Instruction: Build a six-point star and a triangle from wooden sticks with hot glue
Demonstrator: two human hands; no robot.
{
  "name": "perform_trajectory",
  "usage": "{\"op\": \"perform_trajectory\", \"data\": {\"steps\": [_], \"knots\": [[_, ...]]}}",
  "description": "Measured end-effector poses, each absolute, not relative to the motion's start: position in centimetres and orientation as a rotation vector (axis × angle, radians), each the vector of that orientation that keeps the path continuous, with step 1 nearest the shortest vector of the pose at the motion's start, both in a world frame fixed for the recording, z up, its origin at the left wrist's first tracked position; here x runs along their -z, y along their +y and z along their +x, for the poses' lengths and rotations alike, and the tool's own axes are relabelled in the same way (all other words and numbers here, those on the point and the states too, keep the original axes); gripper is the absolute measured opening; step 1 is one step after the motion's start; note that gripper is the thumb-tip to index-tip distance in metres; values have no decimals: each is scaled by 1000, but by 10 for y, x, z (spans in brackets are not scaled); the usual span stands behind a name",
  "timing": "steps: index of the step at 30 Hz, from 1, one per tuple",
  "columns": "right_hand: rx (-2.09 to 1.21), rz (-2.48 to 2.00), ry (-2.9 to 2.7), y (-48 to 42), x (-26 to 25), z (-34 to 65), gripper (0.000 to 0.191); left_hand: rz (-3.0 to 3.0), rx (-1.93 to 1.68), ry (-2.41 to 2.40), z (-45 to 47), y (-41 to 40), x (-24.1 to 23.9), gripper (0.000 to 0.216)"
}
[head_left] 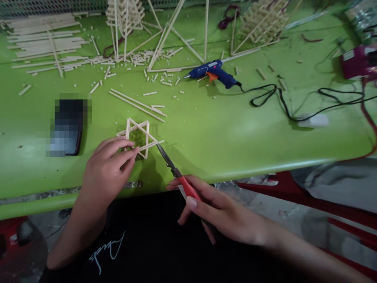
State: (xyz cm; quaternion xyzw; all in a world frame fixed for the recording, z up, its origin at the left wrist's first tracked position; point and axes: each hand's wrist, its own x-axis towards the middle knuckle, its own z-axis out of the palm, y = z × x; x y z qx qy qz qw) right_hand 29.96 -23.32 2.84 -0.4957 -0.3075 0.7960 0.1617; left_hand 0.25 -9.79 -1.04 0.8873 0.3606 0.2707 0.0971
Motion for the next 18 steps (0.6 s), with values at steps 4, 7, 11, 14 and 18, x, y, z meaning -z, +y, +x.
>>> {"op": "perform_trajectory", "data": {"steps": [4, 7, 11, 14, 18], "knots": [[-2254, -1381, -874, -232, -28, 298, 90, 2664, -709, 1049, 1, -99, 3, 18], [-2234, -1369, -875, -232, -26, 298, 89, 2698, -671, 1029, 1, -99, -1, 18], [-2221, -1355, -904, -234, -25, 298, 84, 2732, -636, 1021, 1, -98, -4, 18], [-2200, -1349, -912, -235, -26, 297, 80, 2738, -636, 1014, 1, -99, -5, 18], [-2203, -1366, -914, -235, -28, 296, 78, 2737, -648, 1009, 1, -99, -4, 17]]}}
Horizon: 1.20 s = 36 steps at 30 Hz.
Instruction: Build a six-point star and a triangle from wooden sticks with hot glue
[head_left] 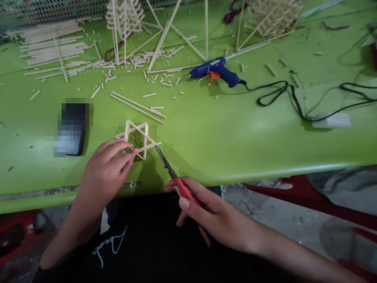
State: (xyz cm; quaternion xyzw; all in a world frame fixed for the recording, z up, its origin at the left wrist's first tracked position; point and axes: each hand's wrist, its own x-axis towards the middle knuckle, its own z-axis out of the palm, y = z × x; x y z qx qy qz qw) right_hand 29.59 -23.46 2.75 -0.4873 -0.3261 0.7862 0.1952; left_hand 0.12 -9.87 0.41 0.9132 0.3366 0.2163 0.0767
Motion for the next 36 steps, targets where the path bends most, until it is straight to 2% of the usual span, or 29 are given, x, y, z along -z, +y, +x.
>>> {"op": "perform_trajectory", "data": {"steps": [15, 20, 31, 36], "knots": [[-2137, -1391, -927, -234, -30, 292, 69, 2702, -596, 1037, -2, -98, -3, 22], [-2161, -1414, -912, -231, -35, 292, 74, 2720, -607, 1021, -3, -98, -2, 21], [-2146, -1419, -918, -236, -33, 290, 69, 2714, -627, 1015, -2, -98, -2, 23], [-2137, -1425, -900, -237, -32, 288, 73, 2724, -621, 1016, -1, -98, -1, 24]]}}
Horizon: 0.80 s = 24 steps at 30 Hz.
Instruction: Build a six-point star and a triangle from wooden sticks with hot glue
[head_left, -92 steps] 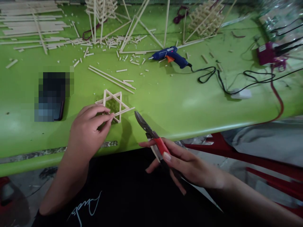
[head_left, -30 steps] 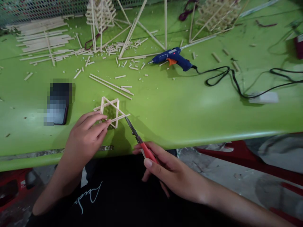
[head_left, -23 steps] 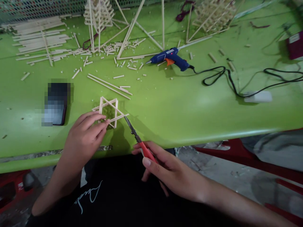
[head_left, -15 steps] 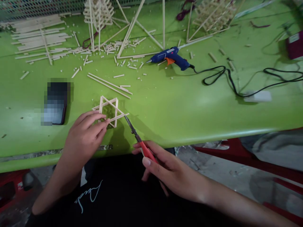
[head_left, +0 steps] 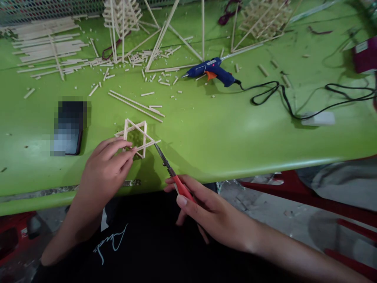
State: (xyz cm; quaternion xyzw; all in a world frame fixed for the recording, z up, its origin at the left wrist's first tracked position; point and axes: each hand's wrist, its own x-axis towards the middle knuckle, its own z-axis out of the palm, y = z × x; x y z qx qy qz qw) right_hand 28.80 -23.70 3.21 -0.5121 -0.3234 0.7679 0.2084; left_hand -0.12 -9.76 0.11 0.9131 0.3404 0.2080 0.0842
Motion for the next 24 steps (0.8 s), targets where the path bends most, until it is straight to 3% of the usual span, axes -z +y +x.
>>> {"op": "perform_trajectory", "data": {"steps": [9, 15, 24], "knots": [[-2109, -1411, -874, -241, -29, 283, 66, 2749, -619, 1015, 0, -98, -2, 20], [-2112, -1455, -856, -246, -25, 278, 74, 2742, -619, 1025, -1, -97, -1, 20], [-2103, -1450, -847, -253, -17, 274, 71, 2813, -638, 999, -1, -93, 2, 18]]}}
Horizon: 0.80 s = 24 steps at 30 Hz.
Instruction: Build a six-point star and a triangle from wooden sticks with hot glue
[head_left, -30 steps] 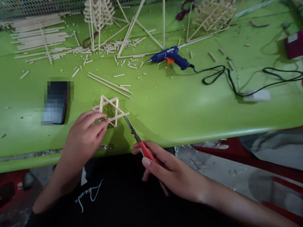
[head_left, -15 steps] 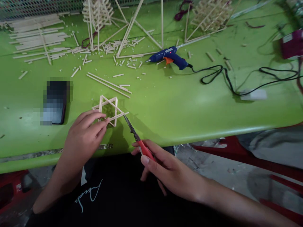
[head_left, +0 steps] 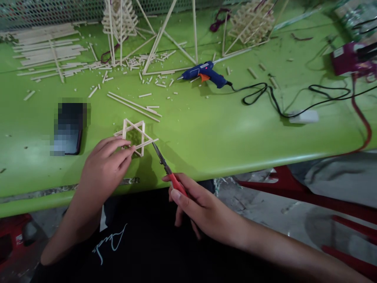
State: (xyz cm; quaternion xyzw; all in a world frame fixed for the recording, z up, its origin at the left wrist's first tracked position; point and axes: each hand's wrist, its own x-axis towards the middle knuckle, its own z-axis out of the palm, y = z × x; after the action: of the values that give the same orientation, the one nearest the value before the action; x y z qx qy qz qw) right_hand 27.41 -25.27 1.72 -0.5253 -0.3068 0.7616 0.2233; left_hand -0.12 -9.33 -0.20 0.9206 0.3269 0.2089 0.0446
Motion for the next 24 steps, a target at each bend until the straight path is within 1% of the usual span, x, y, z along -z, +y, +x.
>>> {"op": "perform_trajectory", "data": {"steps": [10, 18, 24], "knots": [[-2060, -1421, -828, -253, -11, 268, 63, 2847, -631, 1021, -5, -96, 5, 22], [-1938, -1402, -837, -268, -2, 286, 70, 2881, -762, 1077, -3, -97, 20, 20], [-1803, -1370, -756, -285, 3, 326, 60, 2931, -845, 1138, 0, -103, 25, 18]]}}
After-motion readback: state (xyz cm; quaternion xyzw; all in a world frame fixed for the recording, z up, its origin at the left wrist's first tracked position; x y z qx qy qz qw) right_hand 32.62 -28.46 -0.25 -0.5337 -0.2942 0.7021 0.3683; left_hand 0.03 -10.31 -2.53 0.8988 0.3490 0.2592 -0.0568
